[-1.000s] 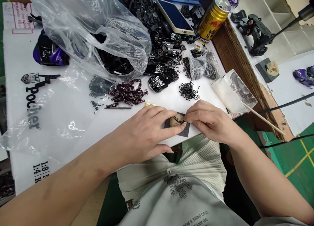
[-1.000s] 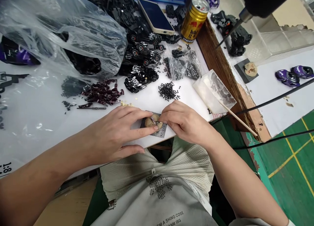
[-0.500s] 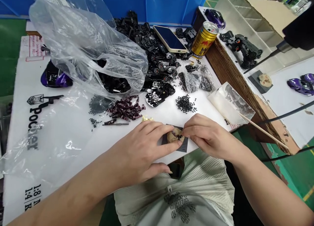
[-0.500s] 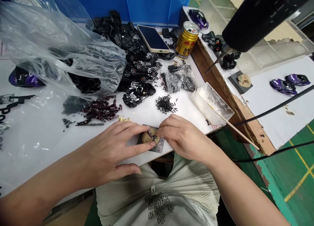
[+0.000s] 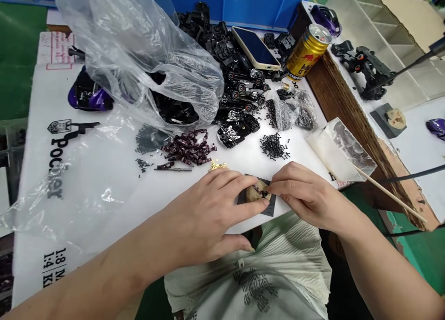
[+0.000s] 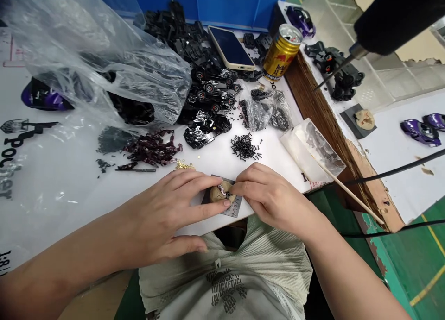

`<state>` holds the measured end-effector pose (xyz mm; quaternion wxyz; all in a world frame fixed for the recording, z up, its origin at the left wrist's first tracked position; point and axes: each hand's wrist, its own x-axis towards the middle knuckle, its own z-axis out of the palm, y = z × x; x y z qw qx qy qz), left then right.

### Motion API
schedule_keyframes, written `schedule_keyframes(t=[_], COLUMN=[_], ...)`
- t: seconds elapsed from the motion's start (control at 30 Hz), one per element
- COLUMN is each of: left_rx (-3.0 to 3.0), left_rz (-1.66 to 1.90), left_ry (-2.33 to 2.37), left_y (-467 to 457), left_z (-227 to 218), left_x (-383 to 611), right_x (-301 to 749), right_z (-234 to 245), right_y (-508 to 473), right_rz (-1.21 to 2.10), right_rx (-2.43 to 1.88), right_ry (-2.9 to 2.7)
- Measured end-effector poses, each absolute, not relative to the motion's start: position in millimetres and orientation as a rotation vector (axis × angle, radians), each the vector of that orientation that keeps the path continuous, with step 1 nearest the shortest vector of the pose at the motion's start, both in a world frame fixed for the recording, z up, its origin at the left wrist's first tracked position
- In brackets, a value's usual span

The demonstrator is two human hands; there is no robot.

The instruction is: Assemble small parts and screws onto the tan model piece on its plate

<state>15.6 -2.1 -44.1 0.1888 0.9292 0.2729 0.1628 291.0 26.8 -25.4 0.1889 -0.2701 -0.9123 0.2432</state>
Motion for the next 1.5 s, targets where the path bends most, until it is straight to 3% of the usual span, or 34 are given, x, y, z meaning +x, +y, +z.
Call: schedule_keyframes(t=[1.5], left_rx=[2.623], left_rz=[0.459], left_ry=[0.73], left_y=[0], left_z=[-52], left_x=[6], right_x=[290], right_z=[-21], right_y=[12], right_rz=[0.243], right_rx=[-0.665], right_ry=[-2.76])
